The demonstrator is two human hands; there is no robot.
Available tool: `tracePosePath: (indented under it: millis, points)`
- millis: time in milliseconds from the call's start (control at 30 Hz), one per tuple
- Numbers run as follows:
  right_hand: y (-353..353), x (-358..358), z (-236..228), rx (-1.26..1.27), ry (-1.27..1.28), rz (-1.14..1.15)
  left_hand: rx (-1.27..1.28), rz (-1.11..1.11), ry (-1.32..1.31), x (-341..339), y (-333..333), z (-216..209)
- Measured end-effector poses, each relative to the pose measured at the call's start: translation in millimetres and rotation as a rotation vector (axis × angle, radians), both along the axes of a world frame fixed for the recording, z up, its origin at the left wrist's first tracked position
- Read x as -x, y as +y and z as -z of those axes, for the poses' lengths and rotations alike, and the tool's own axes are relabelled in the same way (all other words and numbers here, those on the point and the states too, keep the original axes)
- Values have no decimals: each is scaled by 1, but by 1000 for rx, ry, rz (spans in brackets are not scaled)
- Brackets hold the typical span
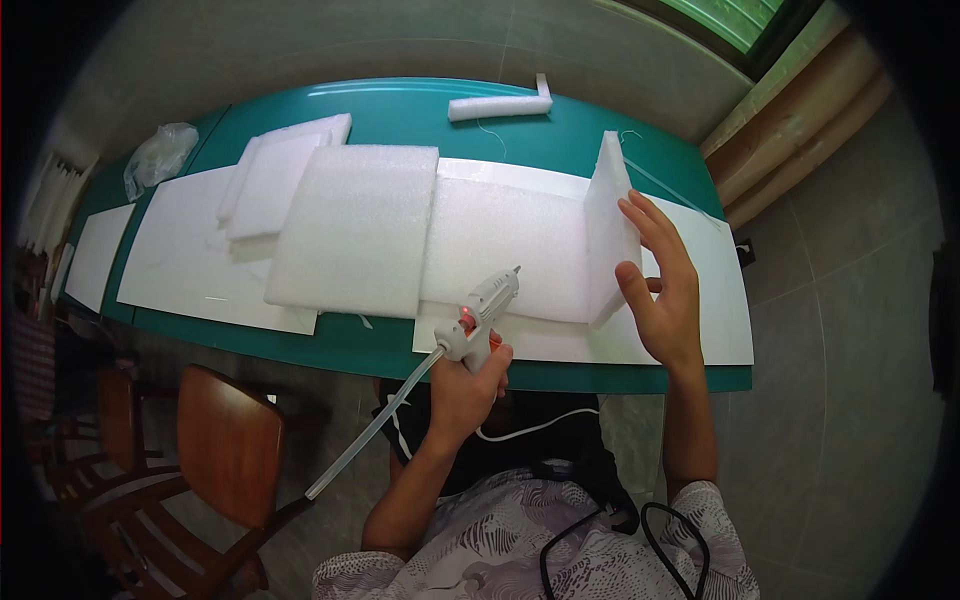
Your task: The person positions and holds foam panels together by hand while hot glue is applied with a glue gun to join the pieces.
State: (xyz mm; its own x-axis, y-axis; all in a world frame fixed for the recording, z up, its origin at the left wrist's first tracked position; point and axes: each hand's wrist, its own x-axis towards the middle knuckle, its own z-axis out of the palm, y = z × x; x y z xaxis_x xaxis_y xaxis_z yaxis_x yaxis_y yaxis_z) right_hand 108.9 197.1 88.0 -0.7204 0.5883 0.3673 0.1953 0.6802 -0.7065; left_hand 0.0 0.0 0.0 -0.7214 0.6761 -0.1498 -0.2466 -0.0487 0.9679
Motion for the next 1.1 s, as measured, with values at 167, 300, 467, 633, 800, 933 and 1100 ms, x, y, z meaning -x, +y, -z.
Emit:
tracePosePath:
  millis: [167, 300, 467, 633, 800, 933, 1100]
  points:
    - [2, -7, 4, -145, 109, 47, -16, 2, 7, 3, -1, -3]
    - [5, -12, 9, -58, 103, 55, -34, 2, 22, 6, 1, -6]
    - [12, -23, 16, -41, 141, 116, -32, 13, 4, 4, 2, -7]
    - [14, -30, 23, 23, 161, 150, -51, 2, 30, 3, 5, -8]
    - [13, -32, 23, 72, 175, 135, -75, -13, 39, 1, 6, -10]
    - [12, -33, 23, 97, 182, 111, -70, -18, 42, 1, 6, -10]
    - [12, -29, 22, 42, 151, 50, -69, -12, 50, 1, 6, -12]
